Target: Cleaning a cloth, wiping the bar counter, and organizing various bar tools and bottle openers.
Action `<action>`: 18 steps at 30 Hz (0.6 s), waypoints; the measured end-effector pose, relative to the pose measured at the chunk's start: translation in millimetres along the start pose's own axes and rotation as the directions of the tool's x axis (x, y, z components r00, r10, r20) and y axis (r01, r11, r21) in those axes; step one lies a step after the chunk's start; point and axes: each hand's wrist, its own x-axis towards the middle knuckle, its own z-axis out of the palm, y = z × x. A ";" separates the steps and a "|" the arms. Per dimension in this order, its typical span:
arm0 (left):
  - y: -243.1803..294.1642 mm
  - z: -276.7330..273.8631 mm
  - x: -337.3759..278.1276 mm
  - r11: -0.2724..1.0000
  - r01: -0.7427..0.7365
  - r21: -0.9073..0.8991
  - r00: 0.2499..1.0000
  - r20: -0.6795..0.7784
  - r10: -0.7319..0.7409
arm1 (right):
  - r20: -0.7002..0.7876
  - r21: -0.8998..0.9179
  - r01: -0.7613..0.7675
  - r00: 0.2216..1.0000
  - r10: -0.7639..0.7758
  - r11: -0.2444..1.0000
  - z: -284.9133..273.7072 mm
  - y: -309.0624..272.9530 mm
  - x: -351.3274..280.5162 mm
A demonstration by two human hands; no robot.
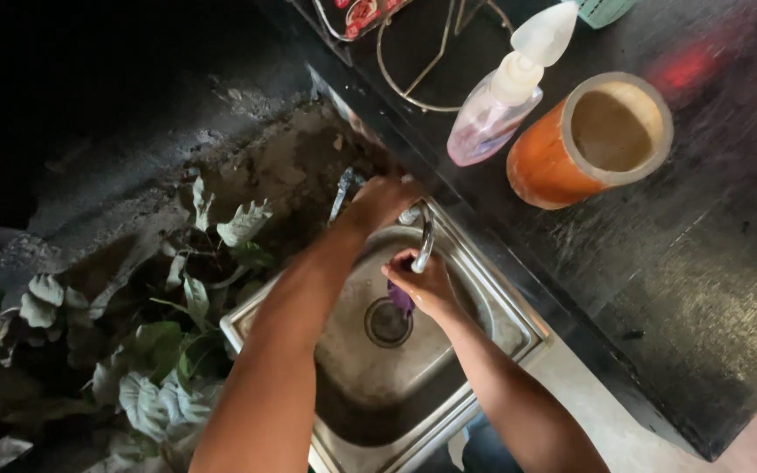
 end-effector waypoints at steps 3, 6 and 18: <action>6.0 4.0 -17.4 0.972 0.011 -0.233 0.983 -0.174 -0.052 | 0.030 -0.004 0.174 0.984 -0.173 0.985 -7.2 13.8 3.4; 3.4 17.3 -20.5 0.990 -0.140 -0.016 0.860 -0.497 0.114 | 0.002 0.226 -0.015 1.000 0.015 0.974 -13.1 24.9 4.9; -19.6 9.4 15.6 0.958 -0.287 -0.018 0.889 -0.378 0.259 | 0.127 0.237 -0.020 0.992 -0.010 0.971 -12.8 6.8 5.5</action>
